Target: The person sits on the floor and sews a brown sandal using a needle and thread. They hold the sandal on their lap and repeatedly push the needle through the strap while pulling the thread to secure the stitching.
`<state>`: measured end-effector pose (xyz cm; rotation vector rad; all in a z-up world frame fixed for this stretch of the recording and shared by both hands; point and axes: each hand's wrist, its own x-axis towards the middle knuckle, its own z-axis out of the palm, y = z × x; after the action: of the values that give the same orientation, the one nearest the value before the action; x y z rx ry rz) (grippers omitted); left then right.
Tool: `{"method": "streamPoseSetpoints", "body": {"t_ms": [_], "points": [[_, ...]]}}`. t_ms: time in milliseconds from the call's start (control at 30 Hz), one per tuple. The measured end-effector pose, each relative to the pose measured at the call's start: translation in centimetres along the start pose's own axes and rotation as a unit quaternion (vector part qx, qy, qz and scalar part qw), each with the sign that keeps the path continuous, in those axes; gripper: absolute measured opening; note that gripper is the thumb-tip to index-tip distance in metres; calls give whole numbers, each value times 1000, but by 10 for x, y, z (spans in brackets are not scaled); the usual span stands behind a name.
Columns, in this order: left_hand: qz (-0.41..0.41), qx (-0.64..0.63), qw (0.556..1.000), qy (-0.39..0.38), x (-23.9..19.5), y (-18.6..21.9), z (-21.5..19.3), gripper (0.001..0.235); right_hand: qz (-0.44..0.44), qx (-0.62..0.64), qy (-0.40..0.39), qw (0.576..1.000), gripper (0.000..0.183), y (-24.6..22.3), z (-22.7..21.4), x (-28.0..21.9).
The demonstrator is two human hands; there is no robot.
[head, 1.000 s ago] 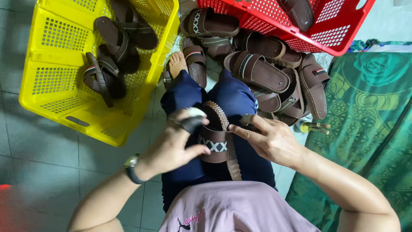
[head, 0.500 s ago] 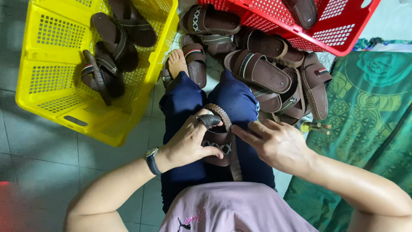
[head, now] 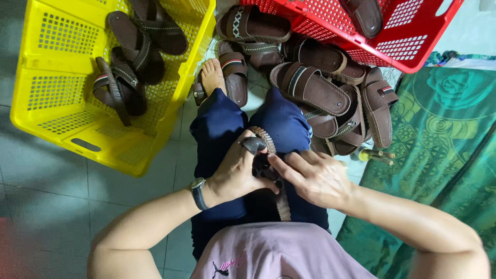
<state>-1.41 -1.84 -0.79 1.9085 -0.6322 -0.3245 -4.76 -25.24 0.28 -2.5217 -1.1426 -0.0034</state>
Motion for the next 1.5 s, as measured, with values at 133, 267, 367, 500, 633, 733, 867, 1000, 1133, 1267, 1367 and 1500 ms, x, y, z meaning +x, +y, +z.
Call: {"method": "streamPoseSetpoints", "body": {"t_ms": [133, 267, 367, 500, 633, 733, 867, 1000, 1133, 1267, 1367, 1500], "points": [[7, -11, 1000, 0, -2, 1, -4, 79, 9, 44, 48, 998, 53, -4, 24, -1], [-24, -1, 998, -60, -8, 3, -26, 49, 81, 93, 55, 991, 30, -12, 1, 3], [-55, -6, 996, -75, -11, 6, -46, 16, 120, 100, 29, 987, 26, -21, -17, 6], [-124, -338, 924, -130, -11, 25, -51, 12, 137, 101, 26, 985, 25, -23, -15, 7], [-92, -381, 911, -130, 3, 24, -50, 9, 146, 145, 63, 977, 26, -23, 6, -2], [22, -37, 999, -25, 5, 19, -38, 6, 161, 153, 128, 967, 27, -30, 18, -8], [-22, 78, 995, -50, -6, -6, -8, 19, 174, 118, 149, 966, 31, -31, 19, -15], [-66, 107, 979, -159, 1, -9, -12, 17, 149, 115, 124, 974, 36, -22, -6, -6], [-41, 90, 989, -112, -10, -6, -7, 12, 116, 57, -44, 991, 59, 0, -53, -21], [81, 154, 985, -7, -30, -16, 4, 22, 201, -76, -391, 895, 79, 12, -84, -49], [100, 214, 972, 13, -47, -30, 22, 36, 186, 62, -377, 905, 93, 2, -79, -34], [131, 234, 958, 103, -25, 2, 11, 18, 123, 482, -65, 865, 33, -28, -54, 8]]}}
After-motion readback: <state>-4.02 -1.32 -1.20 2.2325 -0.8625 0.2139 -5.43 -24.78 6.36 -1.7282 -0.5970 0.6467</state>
